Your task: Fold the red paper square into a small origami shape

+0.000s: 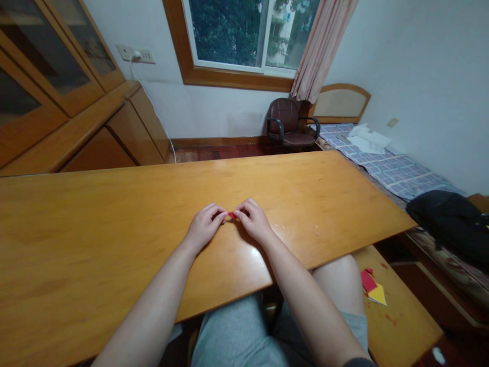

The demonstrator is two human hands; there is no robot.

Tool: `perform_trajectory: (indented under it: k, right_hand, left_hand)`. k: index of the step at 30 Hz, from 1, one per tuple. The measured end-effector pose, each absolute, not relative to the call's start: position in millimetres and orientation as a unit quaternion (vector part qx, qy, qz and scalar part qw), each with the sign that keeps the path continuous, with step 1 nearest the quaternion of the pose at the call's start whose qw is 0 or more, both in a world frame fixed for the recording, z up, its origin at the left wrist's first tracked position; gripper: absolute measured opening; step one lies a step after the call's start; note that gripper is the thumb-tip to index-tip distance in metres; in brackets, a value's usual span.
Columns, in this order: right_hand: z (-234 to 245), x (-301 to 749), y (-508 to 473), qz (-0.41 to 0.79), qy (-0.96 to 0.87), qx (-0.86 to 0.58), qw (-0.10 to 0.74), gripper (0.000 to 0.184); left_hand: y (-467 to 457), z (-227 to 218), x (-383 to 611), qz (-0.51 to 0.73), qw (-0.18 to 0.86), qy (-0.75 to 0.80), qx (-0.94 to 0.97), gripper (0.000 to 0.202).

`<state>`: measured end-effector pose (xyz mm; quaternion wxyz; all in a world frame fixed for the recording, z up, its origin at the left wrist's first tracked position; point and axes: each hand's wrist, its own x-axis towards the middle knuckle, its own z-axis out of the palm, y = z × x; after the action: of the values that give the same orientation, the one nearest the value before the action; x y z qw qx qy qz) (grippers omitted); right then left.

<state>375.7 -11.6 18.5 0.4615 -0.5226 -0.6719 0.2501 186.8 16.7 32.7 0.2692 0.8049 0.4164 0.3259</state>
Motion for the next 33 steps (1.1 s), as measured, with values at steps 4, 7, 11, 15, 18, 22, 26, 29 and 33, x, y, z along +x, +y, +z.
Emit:
perform_trajectory:
  k: [4, 7, 11, 15, 18, 22, 26, 29, 33]
  right_hand:
    - [18.5, 375.9, -11.6, 0.248, -0.671, -0.522, 0.465, 0.009]
    - [17.5, 376.3, -11.3, 0.246, -0.672, -0.520, 0.467, 0.009]
    - [17.7, 376.3, -12.0, 0.245, -0.673, -0.515, 0.471, 0.008]
    - [19.3, 375.1, -13.5, 0.258, -0.665, -0.507, 0.484, 0.009]
    - [19.4, 374.0, -13.7, 0.276, -0.652, -0.507, 0.492, 0.011]
    - [18.3, 373.4, -12.4, 0.283, -0.665, -0.504, 0.473, 0.014]
    - [16.8, 373.9, -11.7, 0.274, -0.680, -0.502, 0.459, 0.006]
    - [16.3, 374.4, -11.4, 0.267, -0.678, -0.503, 0.465, 0.007]
    - [16.3, 375.4, -10.8, 0.264, -0.675, -0.508, 0.466, 0.008]
  left_hand:
    - [17.8, 28.9, 185.9, 0.336, 0.253, 0.417, 0.806, 0.021]
    - [18.3, 27.3, 185.6, 0.341, 0.242, 0.416, 0.808, 0.020]
    - [16.6, 30.3, 185.5, 0.346, 0.229, 0.412, 0.811, 0.021]
    - [15.5, 32.8, 184.3, 0.356, 0.215, 0.418, 0.807, 0.022]
    - [15.7, 32.1, 183.6, 0.357, 0.211, 0.424, 0.805, 0.022]
    - [15.6, 31.3, 183.9, 0.353, 0.214, 0.423, 0.807, 0.022]
    - [15.3, 31.8, 184.8, 0.343, 0.217, 0.414, 0.815, 0.021]
    - [16.1, 31.1, 185.2, 0.340, 0.218, 0.412, 0.817, 0.022]
    - [17.9, 29.2, 185.3, 0.339, 0.234, 0.405, 0.816, 0.023]
